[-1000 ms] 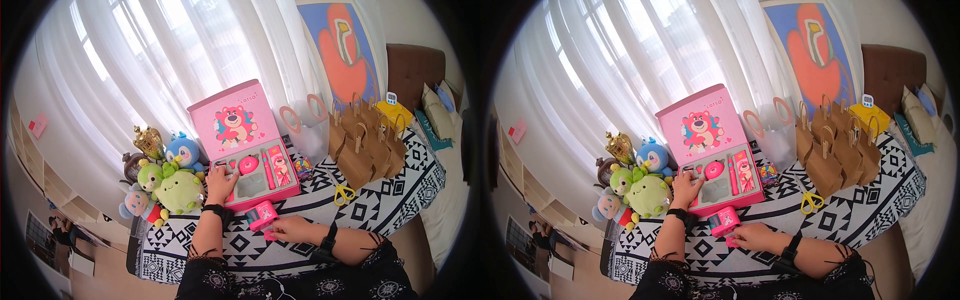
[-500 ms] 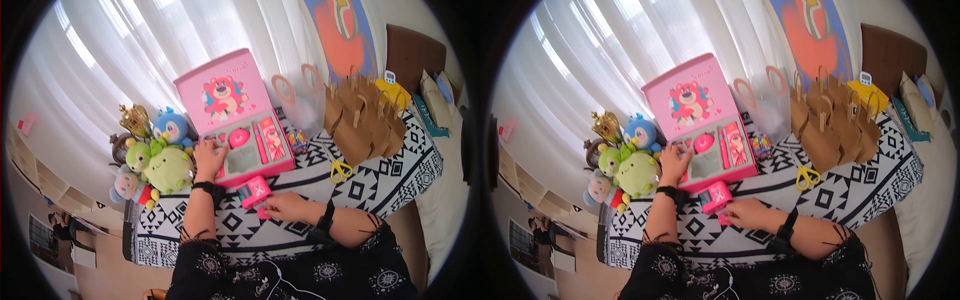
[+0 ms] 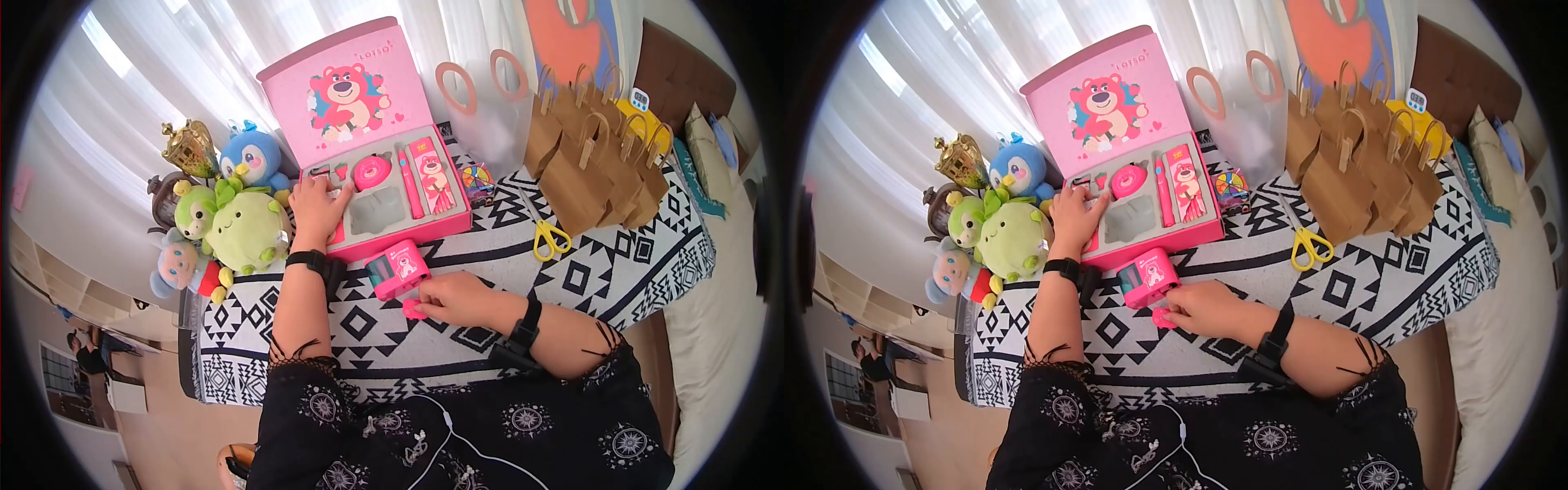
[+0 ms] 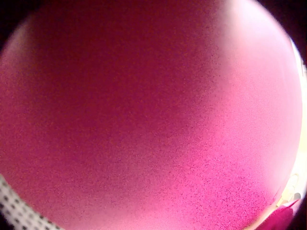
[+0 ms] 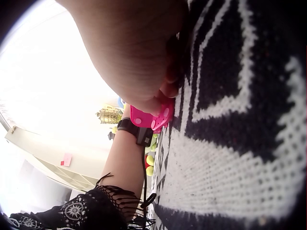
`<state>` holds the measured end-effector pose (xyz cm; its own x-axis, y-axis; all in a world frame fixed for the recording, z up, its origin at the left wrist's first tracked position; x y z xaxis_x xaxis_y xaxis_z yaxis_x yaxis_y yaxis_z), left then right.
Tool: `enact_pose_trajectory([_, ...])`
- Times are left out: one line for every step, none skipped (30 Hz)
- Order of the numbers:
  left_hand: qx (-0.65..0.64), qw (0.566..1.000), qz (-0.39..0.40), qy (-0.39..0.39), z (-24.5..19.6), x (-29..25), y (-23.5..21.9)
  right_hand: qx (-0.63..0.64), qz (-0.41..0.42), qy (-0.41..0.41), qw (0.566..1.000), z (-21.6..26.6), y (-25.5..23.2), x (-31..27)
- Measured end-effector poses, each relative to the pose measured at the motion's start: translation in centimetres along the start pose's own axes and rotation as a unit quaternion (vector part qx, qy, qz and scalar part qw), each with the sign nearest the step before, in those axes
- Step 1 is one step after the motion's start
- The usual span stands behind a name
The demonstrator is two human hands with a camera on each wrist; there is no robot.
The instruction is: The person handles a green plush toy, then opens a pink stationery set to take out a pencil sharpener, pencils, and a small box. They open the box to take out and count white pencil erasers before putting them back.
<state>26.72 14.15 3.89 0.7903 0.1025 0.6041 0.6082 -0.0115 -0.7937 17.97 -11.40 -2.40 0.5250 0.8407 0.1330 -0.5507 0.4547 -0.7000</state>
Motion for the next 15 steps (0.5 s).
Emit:
enact_pose_trajectory([-0.001, 1.0, 0.002, -0.002, -0.02, 0.0, 0.0, 0.001, 0.0, 0.001, 1.0, -0.02, 0.02, 0.0])
enact_pose_trajectory([0.0, 1.0, 0.009, -0.005, 0.01, 0.0, 0.06, 0.001, 0.002, 0.003, 1.0, -0.05, 0.04, 0.0])
enact_pose_trajectory([0.001, 1.0, 0.015, -0.009, 0.03, -0.01, 0.13, 0.001, 0.003, 0.005, 1.0, -0.07, 0.05, 0.0])
enact_pose_trajectory([0.0, 1.0, 0.017, -0.011, 0.15, -0.03, 0.27, 0.001, 0.004, 0.007, 1.0, -0.1, 0.07, 0.0])
enact_pose_trajectory([-0.003, 1.0, 0.027, -0.015, 0.35, 0.0, 0.51, 0.002, 0.005, 0.008, 1.0, -0.15, 0.13, 0.02])
enact_pose_trajectory([-0.005, 0.999, 0.038, -0.019, 0.5, -0.01, 0.76, 0.002, 0.005, 0.006, 1.0, -0.14, 0.14, 0.06])
enact_pose_trajectory([-0.006, 0.999, 0.038, -0.021, 0.51, -0.01, 0.78, 0.001, 0.004, 0.004, 1.0, -0.13, 0.13, 0.07])
enact_pose_trajectory([-0.009, 0.999, 0.039, -0.026, 0.59, -0.02, 0.76, 0.002, 0.005, 0.004, 1.0, -0.16, 0.14, 0.06])
enact_pose_trajectory([-0.013, 0.999, 0.039, -0.032, 0.68, -0.01, 0.71, 0.001, 0.005, 0.002, 1.0, -0.13, 0.1, 0.06])
enact_pose_trajectory([-0.013, 0.999, 0.039, -0.033, 0.71, 0.01, 0.69, 0.0, 0.005, 0.001, 1.0, -0.09, 0.08, 0.05])
enact_pose_trajectory([-0.021, 0.998, 0.038, -0.034, 0.73, 0.04, 0.64, 0.001, 0.006, 0.001, 1.0, -0.08, 0.09, 0.04])
enact_pose_trajectory([-0.03, 0.998, 0.037, -0.035, 0.75, 0.09, 0.59, 0.0, 0.001, -0.002, 1.0, -0.03, 0.02, 0.03])
enact_pose_trajectory([-0.03, 0.998, 0.037, -0.036, 0.76, 0.12, 0.52, 0.0, -0.004, -0.005, 1.0, 0.03, -0.06, 0.0])
enact_pose_trajectory([-0.043, 0.998, 0.04, -0.039, 0.8, 0.13, 0.5, 0.0, -0.004, -0.005, 1.0, 0.07, -0.08, -0.01])
enact_pose_trajectory([-0.055, 0.997, 0.043, -0.043, 0.82, 0.16, 0.48, 0.0, -0.002, -0.003, 1.0, 0.11, -0.12, 0.01])
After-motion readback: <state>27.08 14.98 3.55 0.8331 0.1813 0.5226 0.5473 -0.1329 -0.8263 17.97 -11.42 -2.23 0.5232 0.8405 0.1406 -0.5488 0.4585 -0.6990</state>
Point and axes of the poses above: each hand's wrist, its own x-axis towards the middle knuckle, its own y-axis out of the palm, z = x × y, the point moved 8 cm from there along x, towards the middle knuckle, and after that the axes turned 3 degrees about y, right-handed, at the moved point
